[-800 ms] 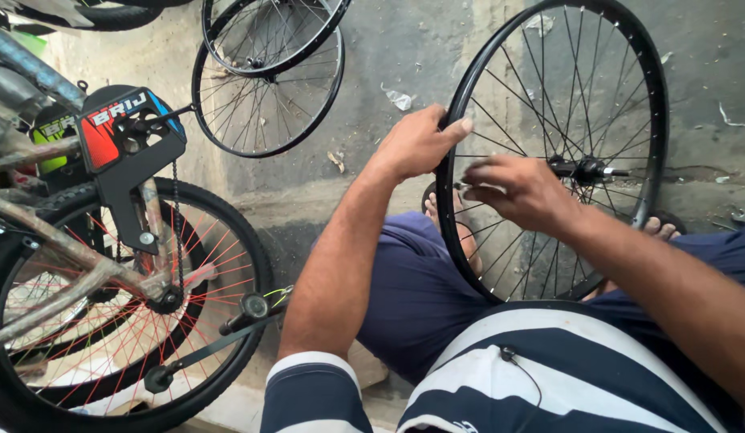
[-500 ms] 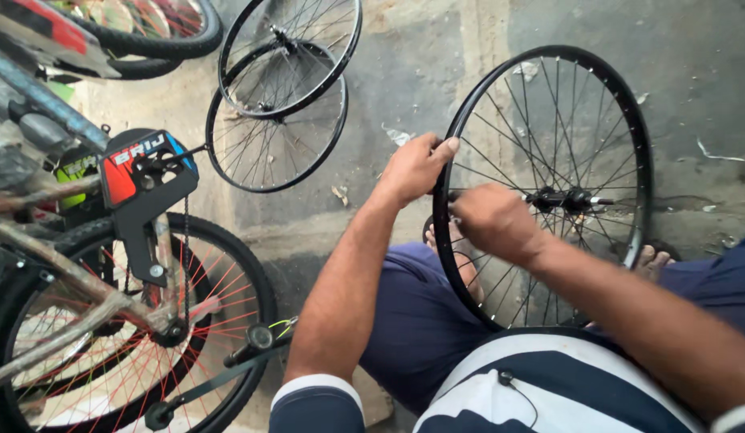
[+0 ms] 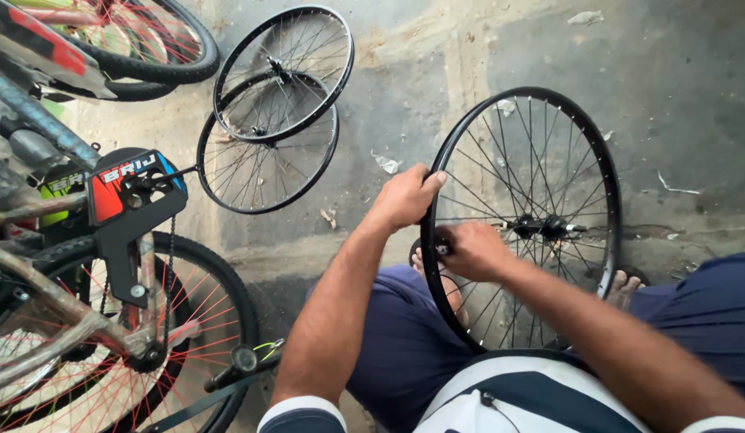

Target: The person sits on the floor and uses a small metal tool to adjust the spokes on a bicycle wheel. They repeatedly rotate the wheel and tighten or loosen individual spokes to true the rim.

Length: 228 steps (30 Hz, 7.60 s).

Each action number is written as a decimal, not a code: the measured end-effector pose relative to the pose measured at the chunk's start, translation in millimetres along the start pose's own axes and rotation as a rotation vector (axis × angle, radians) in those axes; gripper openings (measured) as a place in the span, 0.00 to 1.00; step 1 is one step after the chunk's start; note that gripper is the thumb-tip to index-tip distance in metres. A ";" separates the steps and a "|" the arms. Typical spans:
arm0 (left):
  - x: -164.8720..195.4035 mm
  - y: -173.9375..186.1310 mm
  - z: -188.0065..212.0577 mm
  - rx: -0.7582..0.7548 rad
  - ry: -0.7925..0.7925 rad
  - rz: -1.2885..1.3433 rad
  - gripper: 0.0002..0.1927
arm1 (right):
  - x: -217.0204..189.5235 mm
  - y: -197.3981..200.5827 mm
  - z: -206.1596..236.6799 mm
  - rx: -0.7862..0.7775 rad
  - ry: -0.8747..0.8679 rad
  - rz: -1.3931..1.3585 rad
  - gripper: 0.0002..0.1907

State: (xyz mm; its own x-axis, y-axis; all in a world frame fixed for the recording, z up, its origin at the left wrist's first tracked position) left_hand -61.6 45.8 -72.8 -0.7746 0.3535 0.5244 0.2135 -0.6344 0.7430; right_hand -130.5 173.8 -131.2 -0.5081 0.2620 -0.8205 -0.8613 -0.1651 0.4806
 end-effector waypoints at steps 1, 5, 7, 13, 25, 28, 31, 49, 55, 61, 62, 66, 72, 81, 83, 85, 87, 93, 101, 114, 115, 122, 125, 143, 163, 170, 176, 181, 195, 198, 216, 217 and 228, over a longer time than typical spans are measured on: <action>-3.2 -2.6 -0.6 -0.026 0.031 0.032 0.27 | 7.1 11.2 -5.7 -0.142 0.146 -0.177 0.21; -4.7 -9.2 -16.1 0.002 -0.020 -0.010 0.28 | 23.2 10.7 -6.8 -0.050 0.029 -0.130 0.21; -7.9 -14.6 -25.4 -0.018 -0.023 0.002 0.28 | -0.3 16.6 3.2 0.269 0.306 0.248 0.14; -23.5 -36.0 -38.5 0.021 -0.038 0.022 0.27 | 26.2 18.4 -15.7 -0.108 0.104 -0.208 0.13; -36.8 -41.0 -81.6 0.031 -0.089 -0.022 0.30 | 24.4 15.6 -55.8 -0.347 -0.121 -0.249 0.20; -37.1 -22.3 -110.2 0.023 -0.091 -0.014 0.29 | 5.6 41.9 -86.7 -0.363 0.011 -0.517 0.23; -46.1 -21.3 -120.9 -0.019 -0.068 0.005 0.30 | -22.9 46.7 -80.2 0.271 0.339 0.066 0.16; -38.2 3.5 -158.7 0.036 -0.136 -0.097 0.30 | 34.4 46.2 -135.2 0.105 -0.079 0.270 0.21; -58.4 16.1 -129.3 0.011 -0.092 -0.024 0.28 | 17.2 41.5 -119.9 -0.564 -0.141 -0.510 0.28; -40.2 61.5 -134.2 0.177 -0.153 0.008 0.28 | -36.3 47.3 -96.2 0.159 0.131 0.077 0.21; -39.2 71.3 -136.0 0.237 -0.184 0.020 0.28 | -41.7 51.8 -102.4 0.169 0.195 0.071 0.21; -55.2 78.2 -126.9 0.121 -0.132 0.008 0.28 | -32.5 40.6 -128.1 -0.329 0.002 -0.196 0.16; -71.6 82.7 -94.7 0.094 -0.164 0.047 0.28 | -48.0 17.2 -126.8 -0.471 0.032 -0.299 0.17; -89.5 88.0 -79.6 0.038 -0.144 0.249 0.24 | -29.3 12.7 -129.2 -0.443 -0.077 -0.323 0.15; -94.3 86.1 -78.2 0.013 -0.100 0.338 0.23 | -28.9 16.9 -119.3 -0.258 -0.020 -0.123 0.14; -95.7 84.5 -75.9 -0.015 -0.113 0.337 0.22 | -44.6 29.0 -102.7 0.070 0.225 -0.239 0.13; -98.0 84.1 -73.4 -0.031 -0.102 0.310 0.22 | -52.9 36.3 -87.1 0.321 0.345 -0.250 0.13; -101.8 87.2 -78.9 -0.074 -0.069 0.231 0.20 | -54.0 22.1 -107.4 0.365 0.198 -0.217 0.13; -86.4 76.5 -94.1 -0.077 -0.009 0.346 0.25 | -35.7 27.1 -147.1 -0.169 -0.022 -0.556 0.15; -46.9 48.8 -103.1 -0.046 -0.026 0.111 0.24 | -45.2 64.0 -101.8 0.475 0.441 0.349 0.12; -43.1 47.3 -105.5 -0.034 -0.045 0.049 0.24 | -49.9 64.1 -97.4 0.528 0.544 0.437 0.09; -33.6 33.2 -111.9 -0.059 0.017 0.035 0.25 | -1.9 61.2 -87.7 0.384 0.316 0.152 0.15; -23.6 26.9 -113.7 -0.024 -0.042 -0.010 0.27 | 50.6 59.2 -108.0 -0.009 -0.062 -0.458 0.18; 3.8 27.6 -108.0 0.184 -0.272 0.073 0.29 | -12.2 102.6 -58.9 0.651 0.433 0.225 0.14; -7.0 -6.2 -10.4 0.399 -0.307 0.496 0.45 | -17.4 148.1 -92.4 0.808 0.161 0.154 0.10; -30.1 -3.8 7.3 0.344 -0.380 0.616 0.49 | -0.3 161.8 -74.3 0.870 0.159 -0.007 0.13; -50.7 -41.1 62.2 0.437 -0.302 0.589 0.47 | -6.8 131.0 -91.3 0.579 0.147 -0.309 0.13; -58.8 -47.8 97.2 0.530 -0.304 0.582 0.48 | -33.2 101.9 -109.9 0.467 0.318 -0.276 0.12; -107.5 -54.4 133.6 0.437 -0.039 0.744 0.41 | -50.4 29.0 -155.7 0.124 0.230 -0.279 0.14; -119.8 -57.4 128.5 0.438 -0.057 0.854 0.33 | -49.4 14.4 -163.2 -0.019 0.150 -0.317 0.14; -144.1 -53.2 119.6 0.407 0.017 1.015 0.31 | -71.8 -33.4 -202.1 -0.300 0.287 -0.455 0.09; -145.2 -53.7 120.6 0.414 0.029 0.961 0.31 | -76.9 -26.6 -191.6 -0.078 0.436 -0.261 0.11; -152.1 -68.9 130.1 0.461 0.069 0.712 0.33 | -74.0 -16.6 -169.7 -0.125 0.531 -0.298 0.12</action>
State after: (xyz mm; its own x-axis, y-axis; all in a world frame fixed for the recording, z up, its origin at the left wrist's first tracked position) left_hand 118.9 125.2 -149.6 -0.3948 -0.0765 0.9156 0.8733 -0.3409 0.3481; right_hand -77.0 -4.3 -131.0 -0.1440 -0.1893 -0.9713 -0.9415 -0.2761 0.1933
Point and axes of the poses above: each hand's wrist, its own z-axis away from the middle knuckle, its own y-axis out of the back of the hand, x = y × z, the point moved 6 cm from there along -z, towards the middle knuckle, and after that the axes turned 7 degrees about -y, right-handed, at the moved point
